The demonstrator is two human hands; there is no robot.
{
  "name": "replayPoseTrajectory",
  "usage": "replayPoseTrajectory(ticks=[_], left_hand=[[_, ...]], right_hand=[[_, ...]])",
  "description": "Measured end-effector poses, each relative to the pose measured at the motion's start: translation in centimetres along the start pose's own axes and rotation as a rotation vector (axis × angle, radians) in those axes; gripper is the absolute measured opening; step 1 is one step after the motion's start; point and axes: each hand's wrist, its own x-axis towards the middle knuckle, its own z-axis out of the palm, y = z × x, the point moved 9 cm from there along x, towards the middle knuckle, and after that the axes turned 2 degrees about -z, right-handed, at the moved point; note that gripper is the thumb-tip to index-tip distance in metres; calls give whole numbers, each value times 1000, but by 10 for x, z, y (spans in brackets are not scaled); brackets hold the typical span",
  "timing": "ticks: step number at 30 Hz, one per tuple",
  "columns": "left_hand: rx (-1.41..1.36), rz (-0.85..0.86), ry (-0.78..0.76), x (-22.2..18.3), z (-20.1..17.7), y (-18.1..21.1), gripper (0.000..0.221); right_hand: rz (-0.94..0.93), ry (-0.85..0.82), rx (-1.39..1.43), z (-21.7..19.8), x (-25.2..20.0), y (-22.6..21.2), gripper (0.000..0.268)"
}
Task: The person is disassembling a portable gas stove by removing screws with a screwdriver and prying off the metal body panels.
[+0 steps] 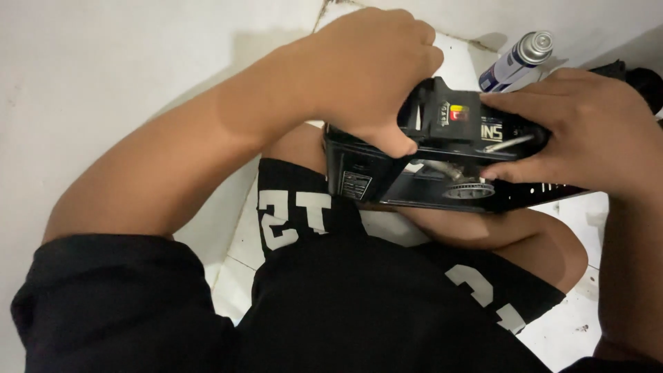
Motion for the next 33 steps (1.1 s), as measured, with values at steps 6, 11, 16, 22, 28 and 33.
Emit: replayPoseTrajectory(ticks=[6,11,16,22,28,33], left_hand=[[6,-16,-11,1,-7,-4,70],[-126,-90,-103,-15,-8,-6,101],[-101,-287,-272,-47,-8,-30,96],[-95,-280,-219,-51,-14,-28,71],[-1,-132,-77,-45,-21,-19,66],[62,-106,-11,-33,-21,-3,71]], right_hand=[[-62,40,13,0,3,-4,90],[-27,-9,-11,7,-2,-3,94],[-42,-18,-30,6,1,-6,95],[-46,-50,-51,11,3,-1,97],[-58,-34,-66,12,2,2,98],[-46,-20,-19,12,3,1,95]])
